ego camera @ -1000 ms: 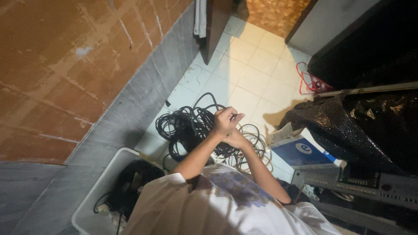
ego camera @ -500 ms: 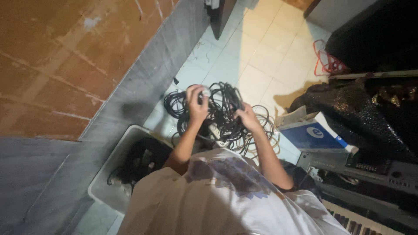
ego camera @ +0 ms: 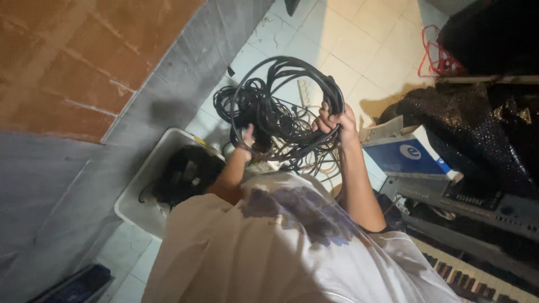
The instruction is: The person sorts through and coils various power and audio cables by hand, placing some into a white plastic bin.
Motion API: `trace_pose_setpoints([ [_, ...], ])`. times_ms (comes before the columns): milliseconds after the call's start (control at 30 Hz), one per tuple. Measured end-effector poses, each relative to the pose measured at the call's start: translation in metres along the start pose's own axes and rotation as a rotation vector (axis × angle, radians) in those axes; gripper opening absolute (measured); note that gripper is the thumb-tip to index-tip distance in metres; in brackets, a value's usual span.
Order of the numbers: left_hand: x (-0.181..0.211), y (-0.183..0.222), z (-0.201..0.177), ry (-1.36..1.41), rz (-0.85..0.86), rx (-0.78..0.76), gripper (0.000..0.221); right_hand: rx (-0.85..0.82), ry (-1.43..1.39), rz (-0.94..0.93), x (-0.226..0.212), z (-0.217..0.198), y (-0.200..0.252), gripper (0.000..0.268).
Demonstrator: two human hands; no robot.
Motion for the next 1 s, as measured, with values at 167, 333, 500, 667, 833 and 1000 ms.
trace_pose_setpoints([
  [167, -0.015, -0.007, 0.025, 0.054, 0.320, 0.118, 0.083, -0.143, -0.142, -0.036, -0.007, 0.010, 0.004, 0.028],
  [333, -0.010, 0.025, 0.010, 0.205, 0.675, 0.232, 0.079, -0.283, -0.108, -0.030, -0.020, 0.006, 0.020, 0.026],
  [500, -0.047, 0.076, -0.030, 0.304, 0.804, 0.299, 0.075, -0.381, -0.144, 0.028, -0.024, -0.001, 0.044, 0.025],
  [667, -0.069, 0.089, -0.027, 0.286, 0.852, 0.201, 0.071, -0.486, -0.143, 0.092, -0.010, 0.015, 0.068, 0.027],
  [833, -0.074, 0.121, -0.044, 0.086, 0.972, 0.396, 0.070, -0.563, -0.217, 0.174, 0.007, 0.032, 0.100, 0.030],
  [1000, -0.078, 0.167, -0.061, -0.463, 1.075, 0.687, 0.078, -0.711, -0.343, 0.257, 0.017, 0.054, 0.123, 0.030],
])
Point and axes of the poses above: each hand's wrist, its own y-axis away from the middle knuckle, its own z-axis out of the palm, x = y × z, the point moved 7 cm from there along -y, towards the middle knuckle, and after that the axes turned 15 degrees about y, right-handed, at the moved point
